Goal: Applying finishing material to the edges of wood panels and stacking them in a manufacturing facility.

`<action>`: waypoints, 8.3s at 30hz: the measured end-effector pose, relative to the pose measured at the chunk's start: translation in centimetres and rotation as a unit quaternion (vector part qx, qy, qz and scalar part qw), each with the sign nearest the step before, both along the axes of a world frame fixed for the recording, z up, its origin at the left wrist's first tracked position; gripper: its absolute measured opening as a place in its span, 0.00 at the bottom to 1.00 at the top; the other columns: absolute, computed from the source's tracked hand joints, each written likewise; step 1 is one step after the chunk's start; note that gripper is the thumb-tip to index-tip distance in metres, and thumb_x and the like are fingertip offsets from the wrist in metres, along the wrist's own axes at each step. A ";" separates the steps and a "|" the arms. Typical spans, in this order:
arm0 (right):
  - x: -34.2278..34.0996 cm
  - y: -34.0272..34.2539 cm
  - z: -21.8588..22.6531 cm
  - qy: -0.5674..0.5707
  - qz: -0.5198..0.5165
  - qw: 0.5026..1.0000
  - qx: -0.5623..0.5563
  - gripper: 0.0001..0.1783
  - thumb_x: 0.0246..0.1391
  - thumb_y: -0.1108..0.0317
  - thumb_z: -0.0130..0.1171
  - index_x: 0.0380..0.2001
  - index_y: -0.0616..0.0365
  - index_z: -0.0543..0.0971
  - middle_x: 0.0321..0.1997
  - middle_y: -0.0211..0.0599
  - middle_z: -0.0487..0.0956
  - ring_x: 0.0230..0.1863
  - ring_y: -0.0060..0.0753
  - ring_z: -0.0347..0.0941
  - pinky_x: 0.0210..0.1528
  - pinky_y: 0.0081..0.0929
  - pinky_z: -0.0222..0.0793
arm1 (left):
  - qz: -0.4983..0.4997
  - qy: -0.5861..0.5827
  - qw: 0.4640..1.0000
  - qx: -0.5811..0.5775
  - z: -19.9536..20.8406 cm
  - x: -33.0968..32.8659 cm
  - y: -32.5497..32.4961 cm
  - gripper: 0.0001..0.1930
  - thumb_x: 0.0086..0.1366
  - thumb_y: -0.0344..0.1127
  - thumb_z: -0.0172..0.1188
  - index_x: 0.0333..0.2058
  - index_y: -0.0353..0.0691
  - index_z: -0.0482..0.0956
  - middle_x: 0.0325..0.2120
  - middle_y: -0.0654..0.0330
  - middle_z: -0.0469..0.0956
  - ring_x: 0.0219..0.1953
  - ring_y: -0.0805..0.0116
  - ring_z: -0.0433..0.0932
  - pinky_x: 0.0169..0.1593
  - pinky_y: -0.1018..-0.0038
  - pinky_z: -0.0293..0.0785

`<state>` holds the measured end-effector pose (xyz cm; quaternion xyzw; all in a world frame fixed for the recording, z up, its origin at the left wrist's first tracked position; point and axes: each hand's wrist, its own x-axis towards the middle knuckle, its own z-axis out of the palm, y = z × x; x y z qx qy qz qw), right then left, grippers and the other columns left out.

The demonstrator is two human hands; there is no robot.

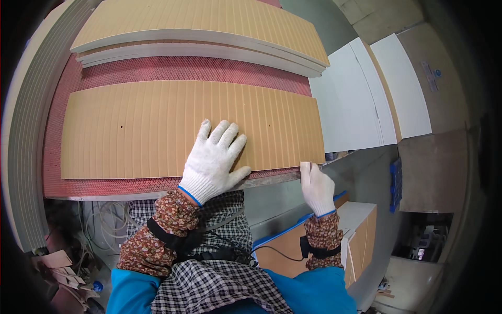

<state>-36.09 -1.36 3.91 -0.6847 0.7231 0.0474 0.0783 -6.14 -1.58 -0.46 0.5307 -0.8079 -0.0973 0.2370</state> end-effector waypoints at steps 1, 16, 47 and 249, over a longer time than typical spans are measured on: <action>0.0 0.6 0.2 -0.011 -0.011 1.000 -0.010 0.30 0.77 0.46 0.39 0.42 0.61 0.79 0.33 0.64 0.83 0.39 0.71 0.81 0.45 0.63 0.74 | -0.001 0.001 1.000 0.001 0.1 -0.1 0.0 0.36 0.60 0.55 0.70 0.61 0.40 0.76 0.63 0.49 0.72 0.71 0.47 0.65 0.76 0.41 0.54; 2.6 -19.7 -2.0 -0.010 0.097 0.994 -0.056 0.34 0.76 0.48 0.34 0.43 0.66 0.82 0.47 0.64 0.84 0.51 0.69 0.80 0.58 0.62 0.72 | 0.005 -0.006 1.000 0.020 0.4 -0.1 0.0 0.37 0.58 0.55 0.71 0.61 0.40 0.76 0.63 0.48 0.72 0.71 0.46 0.66 0.75 0.40 0.54; -1.4 1.0 1.0 -0.030 -0.054 0.998 -0.019 0.32 0.77 0.43 0.38 0.44 0.61 0.81 0.33 0.67 0.84 0.41 0.72 0.81 0.47 0.63 0.73 | -0.006 0.011 1.000 -0.021 0.2 -0.1 0.1 0.35 0.60 0.55 0.70 0.60 0.40 0.76 0.60 0.50 0.72 0.70 0.48 0.66 0.75 0.42 0.54; 0.5 -5.5 0.5 -0.067 0.025 0.996 0.055 0.33 0.75 0.44 0.37 0.38 0.61 0.82 0.40 0.65 0.84 0.46 0.71 0.80 0.51 0.63 0.72 | 0.000 -0.002 1.000 -0.014 0.2 0.1 0.0 0.36 0.61 0.57 0.69 0.61 0.40 0.76 0.61 0.50 0.72 0.70 0.48 0.66 0.75 0.42 0.56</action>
